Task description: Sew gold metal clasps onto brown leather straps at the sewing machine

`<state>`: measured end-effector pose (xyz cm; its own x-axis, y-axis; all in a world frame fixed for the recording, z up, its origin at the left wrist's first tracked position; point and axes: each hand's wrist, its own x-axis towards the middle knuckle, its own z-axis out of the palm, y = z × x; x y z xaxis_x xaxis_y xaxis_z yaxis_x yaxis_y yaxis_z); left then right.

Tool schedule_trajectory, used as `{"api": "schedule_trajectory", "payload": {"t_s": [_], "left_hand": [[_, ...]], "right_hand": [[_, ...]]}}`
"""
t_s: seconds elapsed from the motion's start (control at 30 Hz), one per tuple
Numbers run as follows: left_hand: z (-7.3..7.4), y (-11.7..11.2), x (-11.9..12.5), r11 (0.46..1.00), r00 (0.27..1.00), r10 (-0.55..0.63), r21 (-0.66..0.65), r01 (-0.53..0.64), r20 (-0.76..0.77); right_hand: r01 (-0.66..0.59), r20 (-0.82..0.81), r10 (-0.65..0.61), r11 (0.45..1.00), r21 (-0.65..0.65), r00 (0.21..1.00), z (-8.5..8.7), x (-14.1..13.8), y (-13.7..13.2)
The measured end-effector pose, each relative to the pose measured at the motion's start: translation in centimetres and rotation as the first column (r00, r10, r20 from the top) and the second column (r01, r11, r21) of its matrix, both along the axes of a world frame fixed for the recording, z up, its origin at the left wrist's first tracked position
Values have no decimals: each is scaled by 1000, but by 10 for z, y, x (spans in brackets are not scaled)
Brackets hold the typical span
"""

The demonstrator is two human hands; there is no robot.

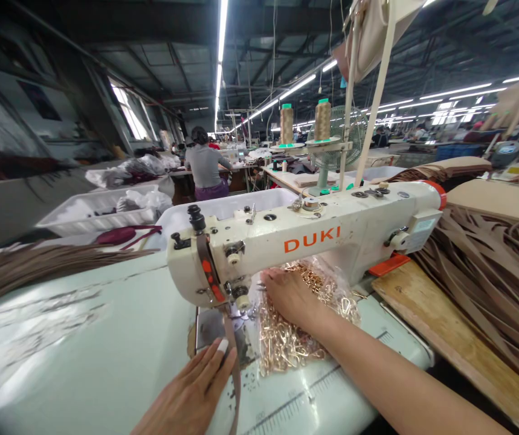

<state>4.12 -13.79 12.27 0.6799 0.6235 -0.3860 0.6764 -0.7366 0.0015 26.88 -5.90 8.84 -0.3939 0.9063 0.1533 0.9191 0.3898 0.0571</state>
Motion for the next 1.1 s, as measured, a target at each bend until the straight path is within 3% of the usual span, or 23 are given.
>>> {"api": "schedule_trajectory", "payload": {"t_s": [0.13,0.3,0.5,0.7,0.97,1.03,1.1], "left_hand": [[-3,-1,-1,1000,1000,-9,13,8,28],[-4,-1,0,999,1000,-1,34,2,-13],[-17,0,-5,1000,998,-13,28,11,57],[-44,0,-12,999,991,-7,52,0,137],[-12,0,-7,1000,993,13,-22,-10,119],[-17,0,-9,1000,992,0,-11,2,127],[-31,1,-11,1000,991,-17,23,14,132]], "right_hand": [[23,-4,-23,1000,-11,1000,7,7,12],[-19,0,19,1000,19,1000,25,-2,3],[-327,26,327,945,8,945,35,-6,-9],[-448,-58,445,892,-62,894,33,-9,-18],[-514,-120,504,855,-73,855,30,-14,-21],[-529,-120,519,845,-74,846,28,-15,-21],[-541,-118,530,836,-91,840,26,-15,-20]]}}
